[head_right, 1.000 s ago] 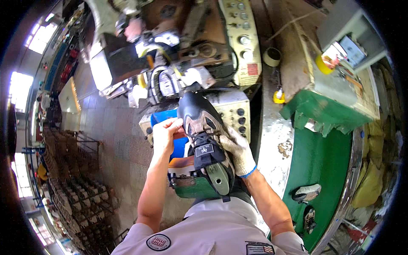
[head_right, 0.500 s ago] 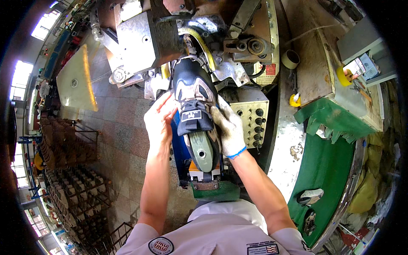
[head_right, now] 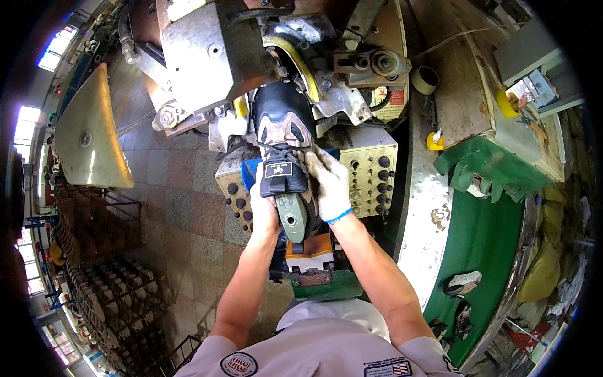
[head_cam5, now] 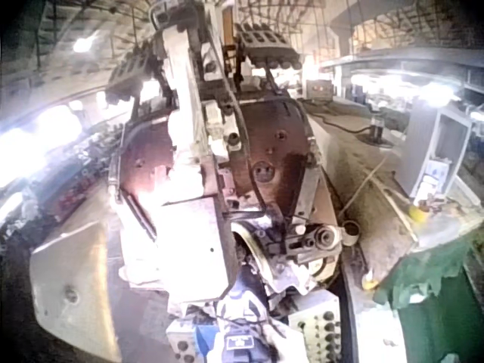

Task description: The person positions a shoe upper and sole into a pressing machine, operates the machine controls to bond them, and then places the shoe onto a green conveyor belt.

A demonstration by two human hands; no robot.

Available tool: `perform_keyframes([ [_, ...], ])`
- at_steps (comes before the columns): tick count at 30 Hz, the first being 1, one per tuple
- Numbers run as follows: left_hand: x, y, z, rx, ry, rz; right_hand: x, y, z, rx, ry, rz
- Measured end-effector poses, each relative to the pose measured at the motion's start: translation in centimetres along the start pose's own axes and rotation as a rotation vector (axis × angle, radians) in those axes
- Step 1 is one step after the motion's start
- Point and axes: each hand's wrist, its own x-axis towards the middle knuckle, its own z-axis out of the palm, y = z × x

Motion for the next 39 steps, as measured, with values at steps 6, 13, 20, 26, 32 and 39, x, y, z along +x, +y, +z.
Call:
perform_keyframes([
  [6, 0.4, -0.2, 0.0, 0.143, 0.009, 0.107, 0.4, 0.8, -0.3, 0.022, 0.010, -0.012],
  [13, 2.5, -1.1, -3.0, 0.435, -0.039, 0.221, 1.2, 2.9, 0.1, 0.023, 0.141, -0.023],
  [20, 2.1, 0.2, -2.0, 0.564, -0.052, 0.381, 1.1, 2.5, 0.7, 0.030, 0.111, -0.035],
  [26, 0.9, 1.3, -0.8, 0.222, -0.180, 0.263, 1.3, 2.2, 0.0, -0.077, 0.120, -0.079],
  [32, -3.6, -9.0, -13.7, 0.933, 0.146, 0.189, -4.5, -0.8, -9.4, -0.161, -0.027, -0.157],
  [39, -7.7, -20.0, -19.8, 1.334, -0.098, 0.192, -14.7, -4.8, -16.7, -0.135, 0.411, -0.168],
])
